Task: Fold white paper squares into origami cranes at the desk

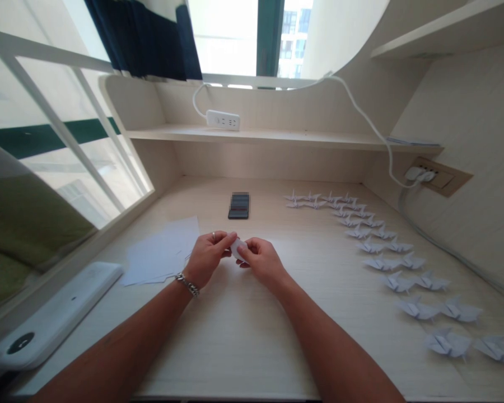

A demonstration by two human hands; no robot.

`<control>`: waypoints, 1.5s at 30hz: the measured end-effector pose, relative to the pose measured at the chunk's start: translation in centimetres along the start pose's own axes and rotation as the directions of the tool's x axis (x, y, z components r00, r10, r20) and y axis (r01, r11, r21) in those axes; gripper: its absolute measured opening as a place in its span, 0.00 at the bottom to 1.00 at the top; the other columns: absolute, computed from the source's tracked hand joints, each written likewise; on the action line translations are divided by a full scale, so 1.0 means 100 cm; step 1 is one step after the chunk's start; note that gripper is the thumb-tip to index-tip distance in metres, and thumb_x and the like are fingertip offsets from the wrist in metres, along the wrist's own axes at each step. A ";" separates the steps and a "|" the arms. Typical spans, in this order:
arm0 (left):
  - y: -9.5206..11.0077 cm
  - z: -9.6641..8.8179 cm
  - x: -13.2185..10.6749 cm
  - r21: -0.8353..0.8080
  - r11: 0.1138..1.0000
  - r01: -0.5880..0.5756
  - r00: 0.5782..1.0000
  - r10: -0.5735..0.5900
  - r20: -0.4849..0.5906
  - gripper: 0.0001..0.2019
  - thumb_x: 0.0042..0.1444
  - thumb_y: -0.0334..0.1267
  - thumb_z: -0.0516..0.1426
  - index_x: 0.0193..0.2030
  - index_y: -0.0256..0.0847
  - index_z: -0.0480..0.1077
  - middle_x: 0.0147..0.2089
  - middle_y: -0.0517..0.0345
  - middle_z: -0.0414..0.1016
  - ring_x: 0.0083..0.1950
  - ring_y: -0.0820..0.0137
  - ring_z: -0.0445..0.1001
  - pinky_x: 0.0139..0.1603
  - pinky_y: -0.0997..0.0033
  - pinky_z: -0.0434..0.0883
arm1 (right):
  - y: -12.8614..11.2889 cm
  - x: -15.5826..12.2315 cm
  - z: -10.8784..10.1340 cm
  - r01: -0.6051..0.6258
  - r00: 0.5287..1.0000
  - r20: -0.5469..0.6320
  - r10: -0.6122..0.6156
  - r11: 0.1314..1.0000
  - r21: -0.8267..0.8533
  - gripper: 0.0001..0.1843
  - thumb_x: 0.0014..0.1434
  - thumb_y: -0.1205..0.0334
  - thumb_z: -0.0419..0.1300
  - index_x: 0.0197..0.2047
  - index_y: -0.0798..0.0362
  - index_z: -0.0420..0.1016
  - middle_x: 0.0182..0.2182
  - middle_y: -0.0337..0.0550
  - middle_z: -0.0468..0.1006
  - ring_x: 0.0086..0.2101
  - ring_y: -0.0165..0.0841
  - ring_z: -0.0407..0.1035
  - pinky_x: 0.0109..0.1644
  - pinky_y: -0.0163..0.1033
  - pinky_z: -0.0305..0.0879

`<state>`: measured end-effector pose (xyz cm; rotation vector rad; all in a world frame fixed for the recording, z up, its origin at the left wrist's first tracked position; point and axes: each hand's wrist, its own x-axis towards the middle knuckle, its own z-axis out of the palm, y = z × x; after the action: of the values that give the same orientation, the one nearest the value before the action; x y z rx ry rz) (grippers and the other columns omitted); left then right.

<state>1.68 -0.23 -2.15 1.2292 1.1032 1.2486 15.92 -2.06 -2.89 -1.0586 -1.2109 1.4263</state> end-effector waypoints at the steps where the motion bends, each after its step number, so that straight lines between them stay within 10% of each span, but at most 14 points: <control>1: 0.000 0.000 0.000 -0.003 1.000 0.003 1.000 -0.003 0.001 0.15 0.46 0.48 0.64 0.26 0.34 0.75 0.24 0.56 0.74 0.25 0.73 0.71 0.29 0.73 0.69 | 0.000 0.000 0.000 0.000 1.000 0.006 0.000 1.000 0.001 0.22 0.43 0.44 0.69 0.27 0.55 0.72 0.24 0.41 0.76 0.27 0.30 0.71 0.34 0.38 0.70; 10: 0.005 -0.001 -0.002 -0.101 0.994 0.036 0.997 -0.029 0.066 0.15 0.44 0.47 0.65 0.29 0.34 0.76 0.24 0.56 0.74 0.27 0.74 0.70 0.30 0.74 0.69 | -0.002 0.002 -0.003 0.047 0.991 -0.131 -0.030 0.990 0.133 0.23 0.38 0.51 0.72 0.35 0.53 0.71 0.26 0.38 0.77 0.27 0.31 0.71 0.30 0.36 0.69; 29: 0.009 0.001 -0.008 -0.423 0.902 0.089 0.975 0.008 0.223 0.13 0.43 0.38 0.68 0.36 0.35 0.77 0.31 0.54 0.79 0.32 0.71 0.76 0.38 0.69 0.74 | -0.006 -0.002 -0.011 -0.028 0.997 0.083 -0.004 0.927 0.374 0.20 0.43 0.57 0.72 0.37 0.51 0.71 0.27 0.37 0.75 0.27 0.28 0.69 0.32 0.36 0.67; 45: 0.013 -0.002 -0.007 -0.084 0.996 -0.007 0.994 0.016 0.107 0.11 0.44 0.35 0.64 0.36 0.33 0.75 0.29 0.54 0.78 0.31 0.70 0.76 0.35 0.69 0.75 | -0.001 0.001 -0.011 0.043 0.999 -0.020 -0.040 0.985 0.165 0.19 0.42 0.56 0.71 0.36 0.51 0.72 0.26 0.36 0.77 0.29 0.30 0.71 0.31 0.35 0.67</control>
<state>1.40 -1.00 -0.93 1.2263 0.9578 1.2106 16.97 -1.75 -2.95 -0.9245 -1.0771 1.4564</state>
